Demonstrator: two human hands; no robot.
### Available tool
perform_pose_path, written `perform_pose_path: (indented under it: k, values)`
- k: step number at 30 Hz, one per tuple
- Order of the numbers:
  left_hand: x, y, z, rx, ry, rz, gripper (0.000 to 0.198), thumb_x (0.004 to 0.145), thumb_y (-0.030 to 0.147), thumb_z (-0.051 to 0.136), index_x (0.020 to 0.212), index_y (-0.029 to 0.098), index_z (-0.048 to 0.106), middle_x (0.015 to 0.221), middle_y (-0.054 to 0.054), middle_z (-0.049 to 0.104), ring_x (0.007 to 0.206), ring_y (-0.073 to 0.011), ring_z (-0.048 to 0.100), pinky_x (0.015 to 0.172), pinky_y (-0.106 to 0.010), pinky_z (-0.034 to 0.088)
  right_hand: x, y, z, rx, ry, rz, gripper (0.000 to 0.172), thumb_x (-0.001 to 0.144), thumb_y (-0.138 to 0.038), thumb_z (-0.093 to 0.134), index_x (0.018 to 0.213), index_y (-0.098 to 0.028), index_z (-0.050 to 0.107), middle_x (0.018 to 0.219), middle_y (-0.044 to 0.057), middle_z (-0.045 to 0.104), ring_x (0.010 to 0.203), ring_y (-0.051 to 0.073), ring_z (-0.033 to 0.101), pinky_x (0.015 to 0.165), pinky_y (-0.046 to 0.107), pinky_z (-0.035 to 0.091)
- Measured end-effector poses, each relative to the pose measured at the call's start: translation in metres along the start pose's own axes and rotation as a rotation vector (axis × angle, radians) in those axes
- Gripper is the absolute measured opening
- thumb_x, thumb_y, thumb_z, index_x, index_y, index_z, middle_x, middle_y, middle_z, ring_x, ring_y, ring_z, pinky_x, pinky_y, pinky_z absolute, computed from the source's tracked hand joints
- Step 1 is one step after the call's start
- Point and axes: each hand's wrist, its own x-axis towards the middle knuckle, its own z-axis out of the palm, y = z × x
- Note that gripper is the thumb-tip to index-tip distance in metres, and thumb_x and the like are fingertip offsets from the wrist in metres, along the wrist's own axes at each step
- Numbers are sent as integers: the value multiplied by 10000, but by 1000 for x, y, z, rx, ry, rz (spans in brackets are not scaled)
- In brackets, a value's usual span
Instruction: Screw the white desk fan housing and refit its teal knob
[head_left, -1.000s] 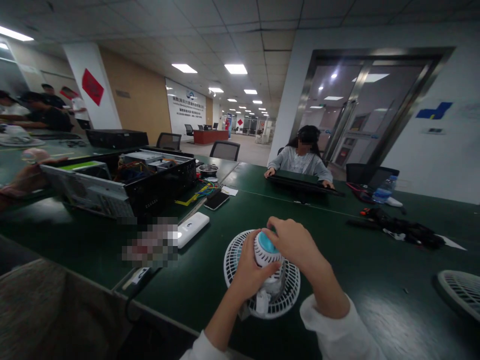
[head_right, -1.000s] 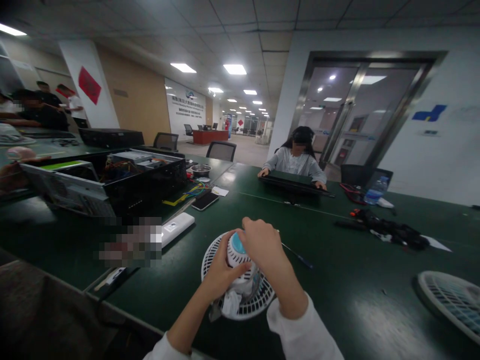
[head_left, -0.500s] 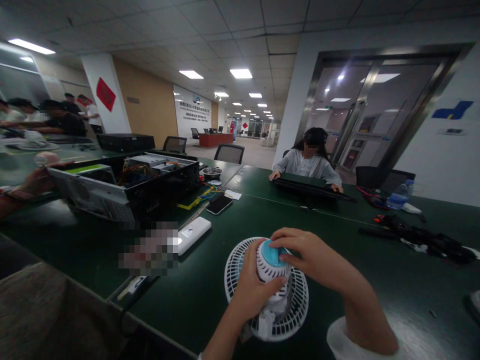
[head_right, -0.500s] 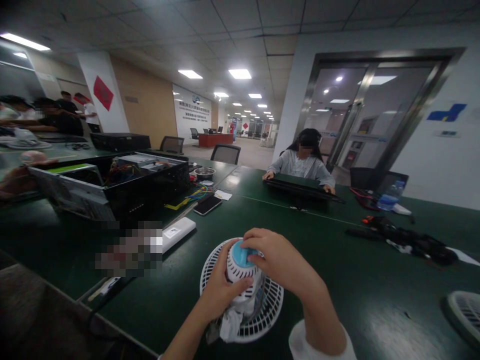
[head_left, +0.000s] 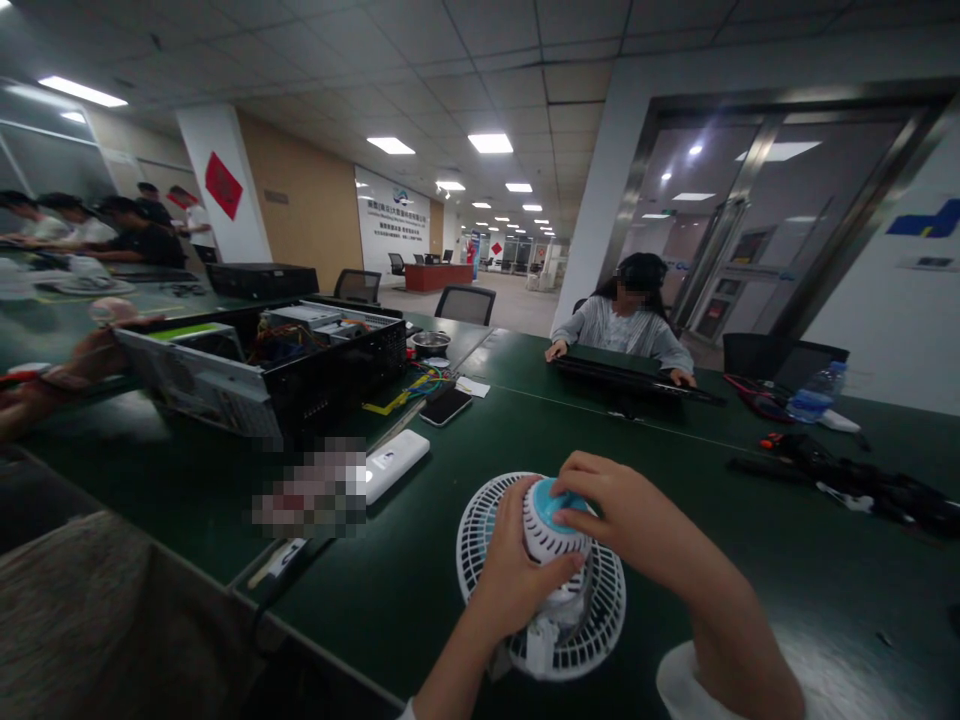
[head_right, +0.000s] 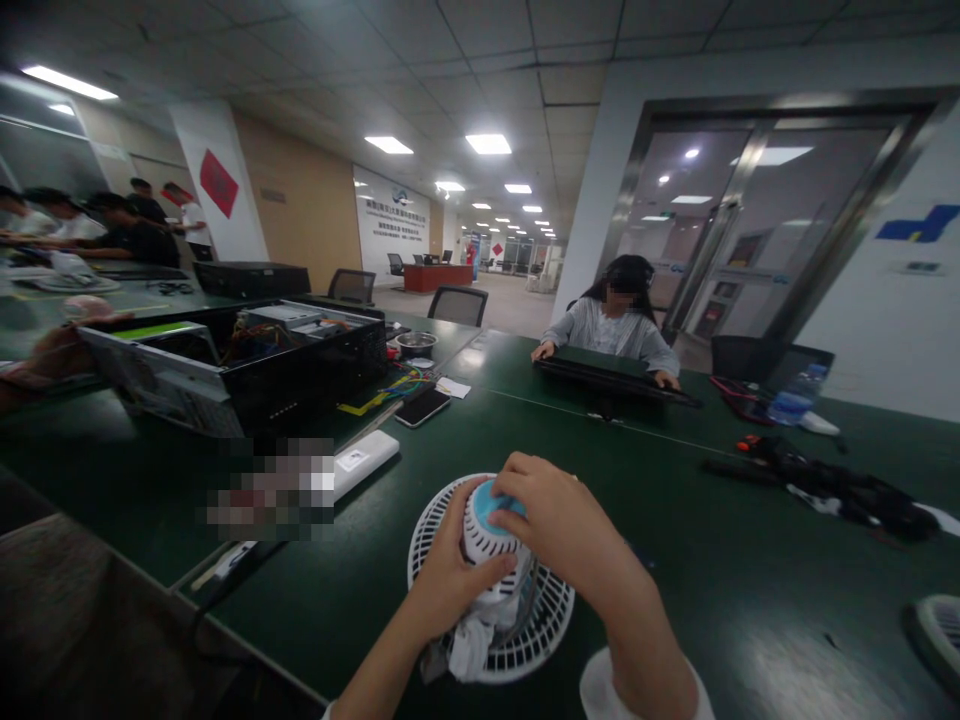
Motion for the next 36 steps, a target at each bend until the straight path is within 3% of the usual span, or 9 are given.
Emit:
perform_pose_path:
  k: [4, 7, 12, 16, 19, 22, 24, 29, 36]
  values:
    - [0, -1, 2, -7, 6, 13, 680, 693, 228, 708, 1278, 233, 362, 1320, -88, 441, 1230, -277, 413, 1068, -436, 290, 8, -12, 8, -208, 53, 135, 189, 883, -278, 456, 836, -178, 610, 846, 65, 642, 781, 192, 608, 643, 285, 414]
    - [0, -2, 3, -4, 29, 30, 682, 686, 215, 710, 1271, 232, 360, 1303, -81, 451, 1224, -270, 418, 1068, -425, 289, 15, -20, 14, -295, 64, 245, 233, 914, -321, 384, 930, -182, 570, 818, 87, 672, 753, 229, 646, 589, 291, 411]
    - [0, 0, 3, 20, 23, 37, 679, 670, 196, 715, 1257, 233, 376, 1290, -72, 458, 1213, -263, 421, 1061, -416, 295, 18, -27, 20, -339, 65, 356, 255, 924, -279, 330, 1062, -163, 510, 791, 126, 686, 738, 290, 670, 565, 329, 432]
    - [0, 0, 2, 21, 29, 6, 696, 668, 193, 710, 1272, 226, 366, 1305, -83, 449, 1228, -272, 411, 1071, -432, 282, 13, -19, 15, -244, 132, 422, 329, 917, -356, 354, 1136, -159, 501, 807, 127, 686, 749, 301, 666, 594, 365, 453]
    - [-1, -2, 2, 22, 27, -7, 690, 677, 224, 711, 1277, 235, 370, 1305, -83, 452, 1225, -277, 418, 1064, -430, 296, 3, -2, 4, -76, 207, 226, 277, 903, -258, 380, 1094, -198, 571, 931, 91, 673, 843, 234, 641, 717, 362, 466]
    - [-1, -5, 2, 10, 23, 3, 693, 686, 250, 711, 1283, 243, 361, 1311, -81, 445, 1230, -275, 416, 1065, -426, 298, -5, 12, -5, 98, 102, -77, 306, 840, -118, 422, 1032, -223, 637, 1107, 66, 624, 1021, 184, 567, 871, 338, 434]
    - [-1, -6, 2, 2, 14, 0, 695, 696, 263, 704, 1293, 240, 349, 1327, -84, 430, 1242, -274, 406, 1070, -424, 292, -6, 16, -7, 164, 23, -169, 357, 810, -69, 429, 1041, -234, 646, 1204, 51, 587, 1114, 179, 517, 935, 350, 406]
    - [-2, -5, 2, 14, 12, -24, 733, 693, 264, 702, 1317, 226, 319, 1363, -96, 393, 1275, -283, 365, 1087, -433, 259, 0, 19, -4, 239, -44, -220, 364, 799, -41, 444, 1052, -198, 654, 1198, 59, 604, 1131, 165, 515, 983, 348, 379]
    - [-1, 5, 1, 22, -1, -29, 686, 692, 259, 705, 1282, 240, 357, 1308, -85, 441, 1229, -278, 408, 1063, -426, 287, -1, 28, -9, 323, -96, -216, 312, 828, -150, 521, 1111, -213, 636, 1228, 53, 596, 1131, 164, 528, 980, 335, 392]
